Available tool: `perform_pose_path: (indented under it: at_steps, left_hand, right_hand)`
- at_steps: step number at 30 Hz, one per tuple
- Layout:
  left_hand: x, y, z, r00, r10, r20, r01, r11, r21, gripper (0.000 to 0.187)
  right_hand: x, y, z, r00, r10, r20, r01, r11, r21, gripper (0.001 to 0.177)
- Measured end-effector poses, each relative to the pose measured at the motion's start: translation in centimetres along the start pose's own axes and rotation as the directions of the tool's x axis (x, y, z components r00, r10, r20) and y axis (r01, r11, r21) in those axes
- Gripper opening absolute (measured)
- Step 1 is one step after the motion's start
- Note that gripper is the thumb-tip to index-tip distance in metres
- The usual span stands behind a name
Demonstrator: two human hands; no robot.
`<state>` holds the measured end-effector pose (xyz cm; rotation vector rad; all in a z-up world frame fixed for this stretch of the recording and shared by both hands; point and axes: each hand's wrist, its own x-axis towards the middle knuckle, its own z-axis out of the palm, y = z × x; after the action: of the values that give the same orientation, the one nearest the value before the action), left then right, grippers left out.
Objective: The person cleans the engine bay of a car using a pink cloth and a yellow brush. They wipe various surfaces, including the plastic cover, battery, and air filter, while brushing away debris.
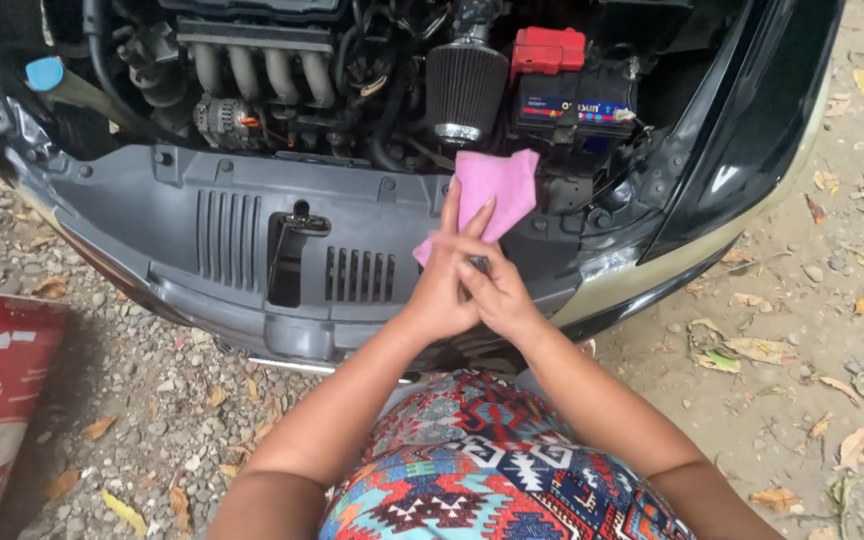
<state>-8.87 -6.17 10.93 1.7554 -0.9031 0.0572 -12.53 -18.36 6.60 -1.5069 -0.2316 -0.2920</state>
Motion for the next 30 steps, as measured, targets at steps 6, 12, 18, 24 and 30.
perform_pose_path:
  at_steps: [6,12,18,24,30]
  left_hand:
    - [0.6,-1.1,0.6,0.998,0.064,-0.011,-0.065,0.992,-0.111,0.080]
    - [0.6,-1.7,2.0,0.935,0.138,-0.327,-0.152,0.988,-0.019,0.060]
    - [1.0,-1.4,1.0,0.948,0.188,-0.256,-0.190,0.982,0.019,0.041]
    - [0.1,-6.9,-4.1,0.967,0.072,-0.246,0.007,0.952,0.307,0.038]
    - [1.5,-12.3,-3.9,0.750,-0.090,-0.656,0.141,0.990,0.025,0.039]
  right_hand:
    - [0.2,-1.9,1.4,0.989,-0.142,-0.044,0.140,0.989,-0.051,0.053]
    - [-0.5,-1.7,-0.5,0.984,-0.180,-0.006,0.180,0.982,0.056,0.093]
    - [3.2,-1.0,-8.6,0.844,-0.269,-0.464,0.101,0.930,-0.354,0.050]
    - [1.9,3.7,-24.0,0.760,-0.613,-0.217,0.020,0.356,-0.934,0.065]
    - [-3.8,16.2,-16.8,0.896,-0.442,0.051,0.070,0.028,-0.997,0.057]
